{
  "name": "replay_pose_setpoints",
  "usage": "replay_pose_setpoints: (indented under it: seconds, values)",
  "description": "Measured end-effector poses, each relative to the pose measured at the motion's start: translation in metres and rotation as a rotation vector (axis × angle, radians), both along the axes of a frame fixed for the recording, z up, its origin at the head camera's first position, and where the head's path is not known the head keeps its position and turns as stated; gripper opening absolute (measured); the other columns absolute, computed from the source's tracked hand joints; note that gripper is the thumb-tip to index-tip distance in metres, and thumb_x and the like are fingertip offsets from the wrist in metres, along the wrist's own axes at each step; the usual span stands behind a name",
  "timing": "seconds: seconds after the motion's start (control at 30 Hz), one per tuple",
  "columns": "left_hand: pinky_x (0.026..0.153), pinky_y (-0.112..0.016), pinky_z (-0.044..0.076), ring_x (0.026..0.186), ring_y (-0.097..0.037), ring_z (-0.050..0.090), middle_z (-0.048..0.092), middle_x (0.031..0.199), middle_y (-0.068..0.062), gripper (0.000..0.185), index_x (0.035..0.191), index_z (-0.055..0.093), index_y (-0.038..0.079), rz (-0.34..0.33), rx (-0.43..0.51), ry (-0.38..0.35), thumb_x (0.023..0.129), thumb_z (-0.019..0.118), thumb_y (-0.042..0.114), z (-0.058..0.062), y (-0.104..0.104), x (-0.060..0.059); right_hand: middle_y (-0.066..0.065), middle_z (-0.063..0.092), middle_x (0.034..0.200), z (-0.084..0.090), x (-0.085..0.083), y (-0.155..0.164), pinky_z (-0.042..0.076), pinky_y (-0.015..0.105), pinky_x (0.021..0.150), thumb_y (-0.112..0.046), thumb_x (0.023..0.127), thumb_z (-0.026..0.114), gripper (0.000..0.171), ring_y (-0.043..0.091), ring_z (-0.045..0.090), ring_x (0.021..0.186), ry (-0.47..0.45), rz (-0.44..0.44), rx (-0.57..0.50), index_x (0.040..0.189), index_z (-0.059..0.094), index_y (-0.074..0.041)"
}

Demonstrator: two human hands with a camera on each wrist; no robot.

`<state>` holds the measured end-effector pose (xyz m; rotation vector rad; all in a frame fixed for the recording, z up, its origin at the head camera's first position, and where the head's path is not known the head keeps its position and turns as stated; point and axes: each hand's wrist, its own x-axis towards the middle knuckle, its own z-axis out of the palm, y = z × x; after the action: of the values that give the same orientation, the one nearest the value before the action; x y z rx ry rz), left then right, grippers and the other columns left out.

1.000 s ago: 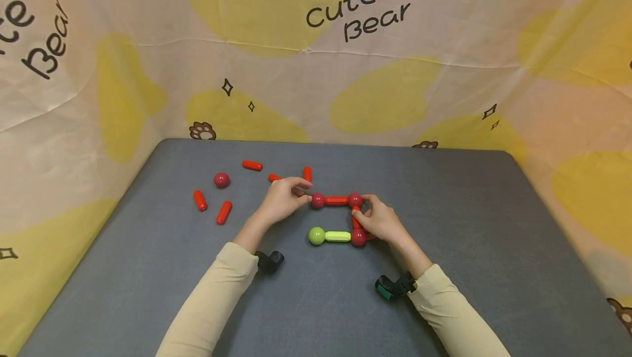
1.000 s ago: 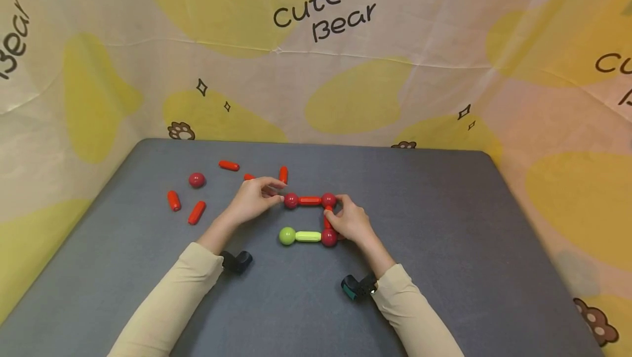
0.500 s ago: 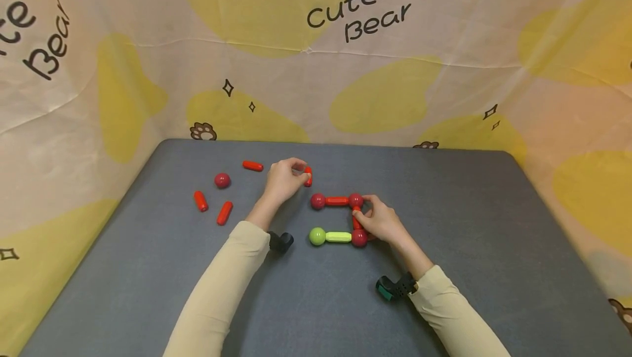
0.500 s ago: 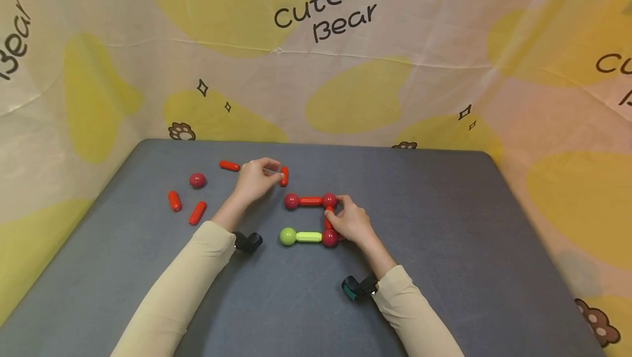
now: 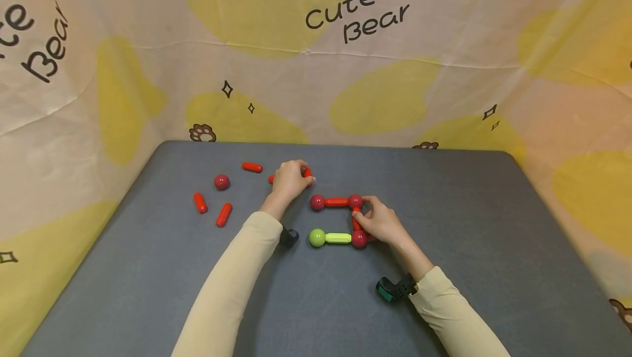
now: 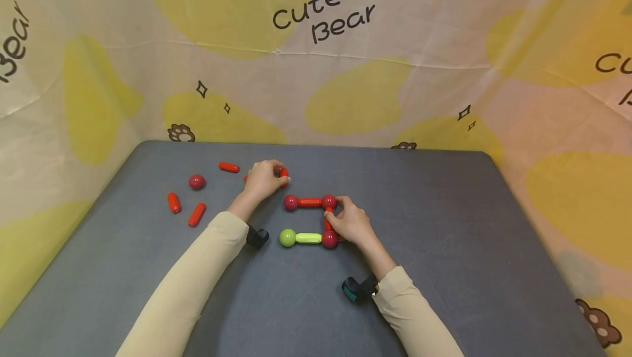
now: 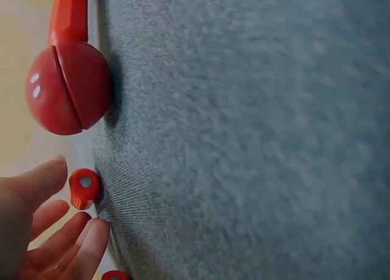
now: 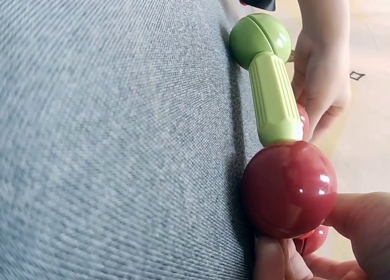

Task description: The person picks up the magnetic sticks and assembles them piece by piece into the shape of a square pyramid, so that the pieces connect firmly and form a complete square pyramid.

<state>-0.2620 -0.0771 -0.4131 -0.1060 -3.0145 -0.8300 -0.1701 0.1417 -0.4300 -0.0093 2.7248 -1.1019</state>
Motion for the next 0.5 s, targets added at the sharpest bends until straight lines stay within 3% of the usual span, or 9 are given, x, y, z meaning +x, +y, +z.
replay_pose_setpoints:
  seconds: [0.23, 0.5]
  values:
    - [0.085, -0.041, 0.046, 0.095, -0.026, 0.06, 0.067, 0.101, -0.007, 0.034, 0.11, 0.066, 0.007, -0.015, -0.022, -0.009, 0.079, 0.07, 0.02, -0.0005, 0.0026, -0.0028, 0.004, 0.06, 0.072, 0.0005, 0.0012, -0.0004, 0.042, 0.025, 0.044, -0.027, 0.087, 0.061, 0.053, 0.011, 0.053, 0.049, 0.001, 0.004, -0.012, 0.13, 0.043, -0.002]
    - [0.083, -0.04, 0.046, 0.092, -0.024, 0.062, 0.069, 0.096, -0.005, 0.029, 0.108, 0.068, 0.008, -0.015, 0.018, -0.002, 0.079, 0.064, 0.013, -0.0018, 0.0041, -0.0025, 0.005, 0.06, 0.072, 0.0019, 0.0019, -0.0007, 0.043, 0.025, 0.044, -0.027, 0.087, 0.061, 0.054, 0.011, 0.053, 0.048, -0.008, 0.002, -0.027, 0.131, 0.043, -0.002]
